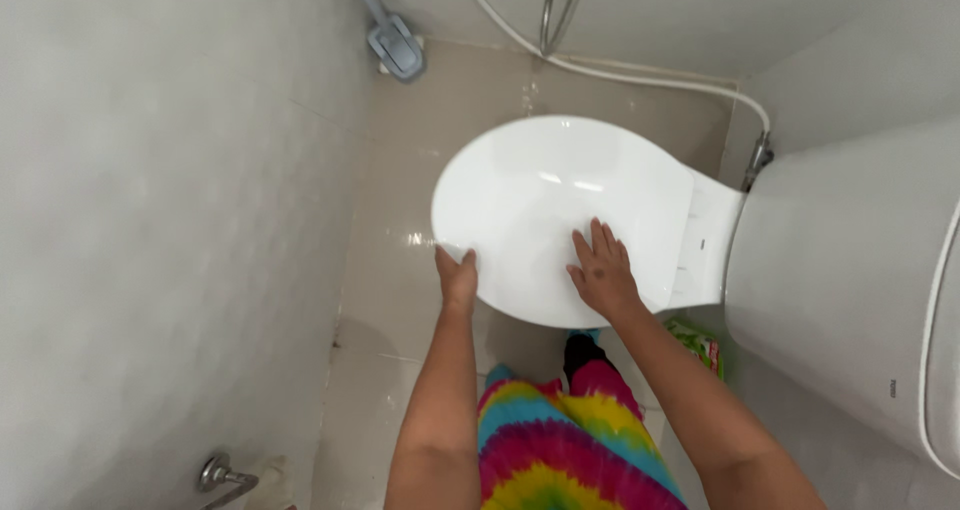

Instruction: The person cleans the surfaces of a toilet using a cloth, including the lid, seat, and water tank, and applies a cleaning spray to the exterior of the tank and the wall.

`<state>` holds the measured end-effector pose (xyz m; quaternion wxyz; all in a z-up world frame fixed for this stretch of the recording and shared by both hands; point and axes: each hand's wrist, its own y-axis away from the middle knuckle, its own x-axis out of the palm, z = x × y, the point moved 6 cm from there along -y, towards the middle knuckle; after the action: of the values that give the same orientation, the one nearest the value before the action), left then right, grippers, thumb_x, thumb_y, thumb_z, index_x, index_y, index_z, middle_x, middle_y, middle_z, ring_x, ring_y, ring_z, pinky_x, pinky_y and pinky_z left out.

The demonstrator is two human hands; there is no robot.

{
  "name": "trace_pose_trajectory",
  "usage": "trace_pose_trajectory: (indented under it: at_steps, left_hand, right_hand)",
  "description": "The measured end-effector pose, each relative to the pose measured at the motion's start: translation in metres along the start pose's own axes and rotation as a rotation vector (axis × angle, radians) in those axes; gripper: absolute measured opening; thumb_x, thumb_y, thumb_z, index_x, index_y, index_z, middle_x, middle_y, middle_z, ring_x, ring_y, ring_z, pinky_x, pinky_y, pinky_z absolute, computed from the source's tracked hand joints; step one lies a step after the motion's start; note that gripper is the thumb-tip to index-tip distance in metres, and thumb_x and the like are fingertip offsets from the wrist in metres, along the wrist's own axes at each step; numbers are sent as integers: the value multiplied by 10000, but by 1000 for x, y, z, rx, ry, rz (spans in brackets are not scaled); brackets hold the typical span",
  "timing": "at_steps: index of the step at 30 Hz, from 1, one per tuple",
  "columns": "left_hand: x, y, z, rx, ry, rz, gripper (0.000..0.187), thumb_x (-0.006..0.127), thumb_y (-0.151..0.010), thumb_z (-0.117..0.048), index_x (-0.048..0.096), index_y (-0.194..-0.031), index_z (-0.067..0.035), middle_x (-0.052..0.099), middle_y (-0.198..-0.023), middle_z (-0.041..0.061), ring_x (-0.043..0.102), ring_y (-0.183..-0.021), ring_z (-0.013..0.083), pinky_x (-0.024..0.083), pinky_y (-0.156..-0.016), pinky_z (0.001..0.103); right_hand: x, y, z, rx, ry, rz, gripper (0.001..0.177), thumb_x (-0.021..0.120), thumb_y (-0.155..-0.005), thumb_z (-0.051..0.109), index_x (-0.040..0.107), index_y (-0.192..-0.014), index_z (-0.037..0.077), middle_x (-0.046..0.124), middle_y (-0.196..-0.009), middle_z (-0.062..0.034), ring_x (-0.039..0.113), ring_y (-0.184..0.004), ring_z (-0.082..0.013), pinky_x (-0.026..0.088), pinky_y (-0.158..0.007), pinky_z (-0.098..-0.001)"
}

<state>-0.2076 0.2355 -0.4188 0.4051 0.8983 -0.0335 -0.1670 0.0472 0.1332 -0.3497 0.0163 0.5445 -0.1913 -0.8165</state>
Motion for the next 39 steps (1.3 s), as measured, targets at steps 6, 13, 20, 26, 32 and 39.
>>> trace_pose_trajectory:
  at_steps: [6,13,20,26,32,39]
  left_hand:
    - [9,-4,-6,-48,170,-115,795,558,-1003,-185,80,-1602,27,208,-1663,234,297,-1519,350,263,-1233,380]
    - [2,-4,-15,-106,0,-224,756,607,-981,-284,253,-1577,17,301,-1610,241,446,-1435,386,417,-1166,409]
    - [-6,6,-19,-88,157,-184,738,526,-1019,-283,165,-1601,-8,291,-1586,242,456,-1413,389,405,-1172,431]
    - [-29,64,-62,0,3,-245,580,406,-1045,-328,329,-1561,-74,368,-1507,185,504,-1347,350,455,-1127,411]
    - [-48,132,-102,249,-39,-323,420,392,-1066,-270,528,-1415,-79,505,-1428,141,580,-1245,314,472,-1044,414]
    - [-31,227,-152,561,-46,-328,259,584,-999,-177,658,-1220,-65,680,-947,80,648,-845,224,520,-787,376]
  right_hand:
    - [-8,-8,-13,-6,-49,-56,633,632,-972,293,441,-1525,51,251,-1636,-294,256,-1508,-450,259,-1185,-593]
    - [-16,0,-28,18,-97,-115,622,622,-976,289,447,-1523,50,258,-1633,-287,255,-1509,-440,252,-1185,-587]
    - [-24,22,-35,29,-80,-195,536,579,-1027,269,476,-1517,76,290,-1638,-261,267,-1524,-417,254,-1205,-573]
    - [-67,50,-18,35,-86,-271,541,573,-1022,270,481,-1520,79,311,-1635,-249,273,-1517,-411,257,-1200,-572]
    - [-131,99,5,67,-72,-357,545,571,-1023,284,479,-1522,86,305,-1638,-239,269,-1523,-398,255,-1203,-569]
    - [-205,163,14,138,-54,-462,551,594,-986,278,492,-1495,96,336,-1623,-231,288,-1506,-396,267,-1179,-583]
